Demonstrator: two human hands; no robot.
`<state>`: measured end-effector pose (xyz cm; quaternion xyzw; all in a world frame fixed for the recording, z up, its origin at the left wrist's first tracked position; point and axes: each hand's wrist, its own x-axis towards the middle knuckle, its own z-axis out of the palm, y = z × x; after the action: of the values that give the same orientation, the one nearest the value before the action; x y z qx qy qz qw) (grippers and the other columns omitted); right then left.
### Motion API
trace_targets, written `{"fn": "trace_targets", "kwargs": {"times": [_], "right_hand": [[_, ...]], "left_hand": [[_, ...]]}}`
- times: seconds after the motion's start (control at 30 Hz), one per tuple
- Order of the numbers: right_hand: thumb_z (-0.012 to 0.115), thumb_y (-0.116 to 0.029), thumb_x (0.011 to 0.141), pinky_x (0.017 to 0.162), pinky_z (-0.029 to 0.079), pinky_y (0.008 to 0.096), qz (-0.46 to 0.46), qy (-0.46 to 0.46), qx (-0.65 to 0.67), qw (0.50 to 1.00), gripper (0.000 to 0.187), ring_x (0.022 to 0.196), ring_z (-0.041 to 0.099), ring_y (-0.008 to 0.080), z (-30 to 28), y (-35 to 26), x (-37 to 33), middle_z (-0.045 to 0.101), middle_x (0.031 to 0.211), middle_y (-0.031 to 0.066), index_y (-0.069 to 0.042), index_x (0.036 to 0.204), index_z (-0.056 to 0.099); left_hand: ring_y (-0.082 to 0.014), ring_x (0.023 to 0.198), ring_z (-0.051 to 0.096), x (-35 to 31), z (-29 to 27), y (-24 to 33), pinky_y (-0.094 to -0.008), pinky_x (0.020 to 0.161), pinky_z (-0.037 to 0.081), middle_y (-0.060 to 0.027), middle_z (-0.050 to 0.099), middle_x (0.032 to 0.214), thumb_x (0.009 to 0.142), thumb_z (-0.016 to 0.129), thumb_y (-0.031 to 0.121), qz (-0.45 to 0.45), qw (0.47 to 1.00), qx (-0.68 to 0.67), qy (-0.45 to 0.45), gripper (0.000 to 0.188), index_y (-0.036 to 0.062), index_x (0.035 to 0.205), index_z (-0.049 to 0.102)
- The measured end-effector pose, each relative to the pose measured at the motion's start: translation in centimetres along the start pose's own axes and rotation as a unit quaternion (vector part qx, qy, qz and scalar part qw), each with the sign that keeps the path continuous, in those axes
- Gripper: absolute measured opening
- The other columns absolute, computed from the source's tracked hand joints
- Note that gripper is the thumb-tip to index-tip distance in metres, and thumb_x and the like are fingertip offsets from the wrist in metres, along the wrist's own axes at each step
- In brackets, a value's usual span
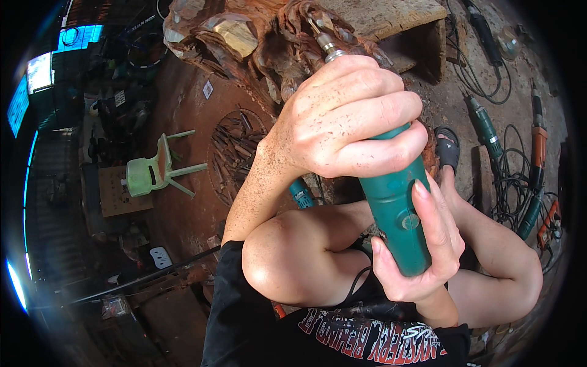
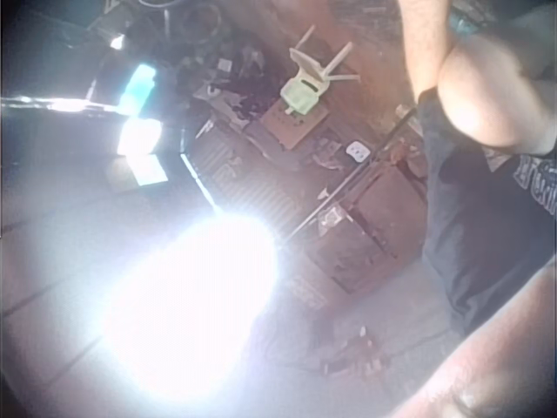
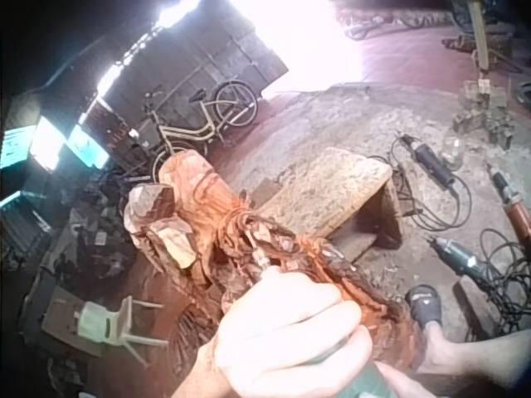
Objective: The person uses a green rotary carving tool to shape a large piece of reddish-brown wood. They hold the tool with both hands and move it along the wood's surface, removing material and creating carved details.
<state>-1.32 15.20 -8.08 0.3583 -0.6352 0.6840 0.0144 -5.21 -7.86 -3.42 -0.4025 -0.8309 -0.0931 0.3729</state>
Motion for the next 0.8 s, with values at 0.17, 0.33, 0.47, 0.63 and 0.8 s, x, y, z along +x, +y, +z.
{"fn": "trace_targets", "kwargs": {"times": [0.17,0.33,0.47,0.63,0.8], "right_hand": [[0.078,-0.009,0.072,0.121,0.041,0.0594,0.019,-0.074,-0.060,0.995,0.082,0.133,0.062,0.0531,-1.3,-1.1,-0.5,0.062,0.140,0.0398,0.010,0.148,0.054],[0.083,-0.002,0.066,0.089,0.065,0.0423,-0.012,-0.006,-0.020,1.000,0.074,0.113,0.076,0.0475,-0.8,-0.9,1.0,0.064,0.133,0.0425,0.001,0.139,0.069],[0.084,-0.002,0.066,0.089,0.065,0.0425,-0.040,0.012,-0.002,0.999,0.073,0.114,0.075,0.0480,-0.6,-0.4,0.7,0.064,0.133,0.0430,0.001,0.138,0.069],[0.084,-0.003,0.066,0.089,0.065,0.0424,-0.044,0.023,0.006,0.999,0.073,0.113,0.075,0.0478,-0.3,-0.1,0.5,0.064,0.133,0.0428,0.001,0.138,0.069],[0.084,-0.003,0.066,0.089,0.065,0.0423,-0.042,0.027,0.003,0.999,0.073,0.113,0.076,0.0477,-0.3,-0.1,0.5,0.064,0.132,0.0426,0.001,0.138,0.070]], "left_hand": [[-0.0248,0.079,0.073,0.0,-0.1,0.1,-0.0360,0.071,0.057,-0.0081,0.073,0.092,0.062,0.077,0.023,0.001,1.000,-0.006,-0.004,0.035,0.0100,0.094,0.075],[-0.0249,0.078,0.072,-0.1,0.3,-0.1,-0.0356,0.070,0.057,-0.0082,0.073,0.090,0.062,0.077,0.024,0.010,1.000,-0.004,0.018,0.035,0.0095,0.093,0.074],[-0.0249,0.078,0.072,-0.2,0.4,-0.2,-0.0353,0.069,0.057,-0.0082,0.073,0.089,0.061,0.077,0.024,0.012,1.000,-0.013,0.025,0.035,0.0094,0.093,0.075],[-0.0250,0.078,0.073,-0.2,0.5,-0.3,-0.0356,0.069,0.057,-0.0081,0.073,0.090,0.060,0.077,0.025,0.020,0.999,-0.005,0.031,0.036,0.0096,0.093,0.075],[-0.0251,0.078,0.073,-0.2,0.7,-0.3,-0.0363,0.070,0.057,-0.0076,0.073,0.089,0.059,0.077,0.025,0.012,0.999,-0.007,0.039,0.037,0.0100,0.093,0.074]]}}
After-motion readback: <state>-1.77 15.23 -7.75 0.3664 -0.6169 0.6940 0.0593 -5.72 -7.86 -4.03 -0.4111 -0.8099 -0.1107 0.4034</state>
